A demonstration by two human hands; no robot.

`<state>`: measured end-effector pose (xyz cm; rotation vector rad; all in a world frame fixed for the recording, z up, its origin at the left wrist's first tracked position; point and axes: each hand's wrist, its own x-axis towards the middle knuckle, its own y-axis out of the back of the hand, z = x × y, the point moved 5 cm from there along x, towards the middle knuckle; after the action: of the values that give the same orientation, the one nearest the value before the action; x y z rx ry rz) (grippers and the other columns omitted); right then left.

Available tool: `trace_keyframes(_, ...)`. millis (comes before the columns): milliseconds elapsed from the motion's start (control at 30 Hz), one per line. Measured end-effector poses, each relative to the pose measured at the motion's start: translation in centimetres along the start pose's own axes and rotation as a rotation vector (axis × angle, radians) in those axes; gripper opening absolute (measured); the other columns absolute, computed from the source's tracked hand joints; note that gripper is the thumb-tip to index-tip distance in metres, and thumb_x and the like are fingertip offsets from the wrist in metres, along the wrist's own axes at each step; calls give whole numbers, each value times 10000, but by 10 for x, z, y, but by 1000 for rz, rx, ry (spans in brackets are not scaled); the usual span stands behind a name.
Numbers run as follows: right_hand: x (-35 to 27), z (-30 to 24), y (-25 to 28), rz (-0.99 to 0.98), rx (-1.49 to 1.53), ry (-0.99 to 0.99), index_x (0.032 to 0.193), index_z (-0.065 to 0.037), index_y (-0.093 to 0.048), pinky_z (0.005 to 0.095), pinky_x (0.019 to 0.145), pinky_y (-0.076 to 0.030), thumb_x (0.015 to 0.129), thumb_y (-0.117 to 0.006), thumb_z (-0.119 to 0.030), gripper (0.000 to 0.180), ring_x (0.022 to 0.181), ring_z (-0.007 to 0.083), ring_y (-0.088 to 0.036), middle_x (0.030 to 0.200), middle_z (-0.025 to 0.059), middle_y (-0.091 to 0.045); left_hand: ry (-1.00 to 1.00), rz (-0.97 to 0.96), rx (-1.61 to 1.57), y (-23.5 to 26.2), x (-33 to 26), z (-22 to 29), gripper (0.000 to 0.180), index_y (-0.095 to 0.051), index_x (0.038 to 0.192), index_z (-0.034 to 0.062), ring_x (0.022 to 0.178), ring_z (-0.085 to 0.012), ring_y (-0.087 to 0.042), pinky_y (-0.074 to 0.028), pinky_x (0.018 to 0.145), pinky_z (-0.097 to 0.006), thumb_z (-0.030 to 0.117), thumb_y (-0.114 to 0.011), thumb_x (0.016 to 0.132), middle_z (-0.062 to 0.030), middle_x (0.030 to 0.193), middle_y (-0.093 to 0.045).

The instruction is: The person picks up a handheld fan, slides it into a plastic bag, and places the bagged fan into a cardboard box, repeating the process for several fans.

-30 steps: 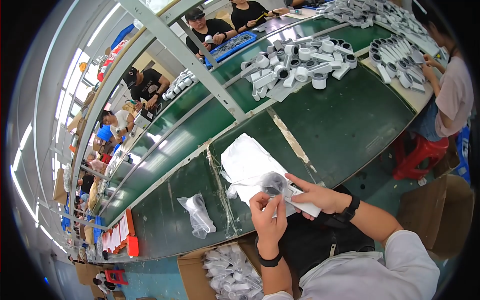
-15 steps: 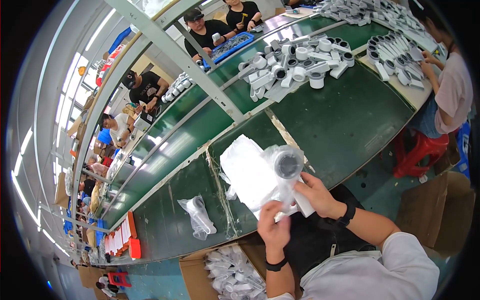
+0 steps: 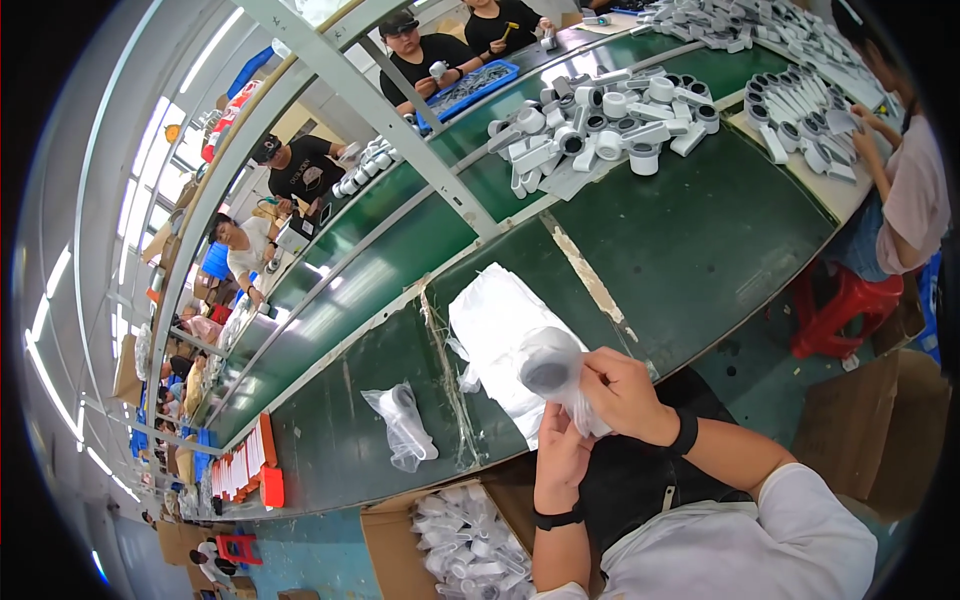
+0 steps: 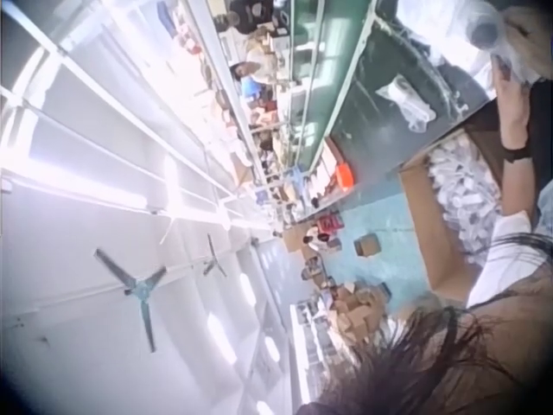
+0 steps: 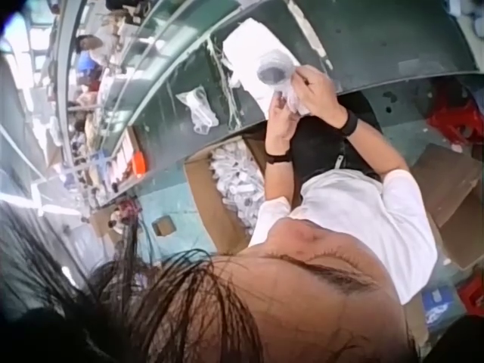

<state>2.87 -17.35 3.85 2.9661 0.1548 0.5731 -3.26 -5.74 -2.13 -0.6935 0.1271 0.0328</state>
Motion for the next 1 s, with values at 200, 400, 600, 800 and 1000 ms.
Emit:
trace_keyframes(200,8,5,11,20,1,-21,849,10,-680,282,525,-463,848,-633,-84,105,564,157,-607,737,91,-625,6,-117,-95,7,-6,8,484,-359,1368,64,1087,-317,-590,-541,739,-444,126,-567,935,-144,1263,-532)
trace_keyframes(400,-16,11,1,-96,96,-49,843,25,-649,233,519,-440,857,-628,-37,67,588,84,-574,721,56,-601,-189,33,-279,33,-10,15,469,-379,1389,133,1089,-332,-584,-496,706,-450,144,-539,948,-163,1336,-499)
trace_keyframes(600,-14,17,6,-219,177,-107,819,32,-635,196,517,-408,848,-645,-18,59,596,29,-528,699,-1,-589,-614,428,96,95,-59,95,465,-442,1316,17,957,-283,-641,-556,818,-417,62,-621,890,-135,1206,-583)
trace_keyframes(800,-13,70,20,-197,237,-239,880,13,-638,192,533,-428,892,-628,-68,82,596,27,-532,713,-11,-604,-792,1219,530,165,-132,183,358,-546,1167,-19,786,-123,-612,-464,540,-219,98,-683,857,-83,986,-646)
trace_keyframes(1000,-6,94,31,-135,183,-348,879,20,-642,196,519,-412,899,-625,-115,137,579,32,-523,668,-22,-582,-694,1485,1102,287,-122,197,362,-555,1082,-51,702,-201,-572,-467,622,-330,200,-680,853,-93,860,-645)
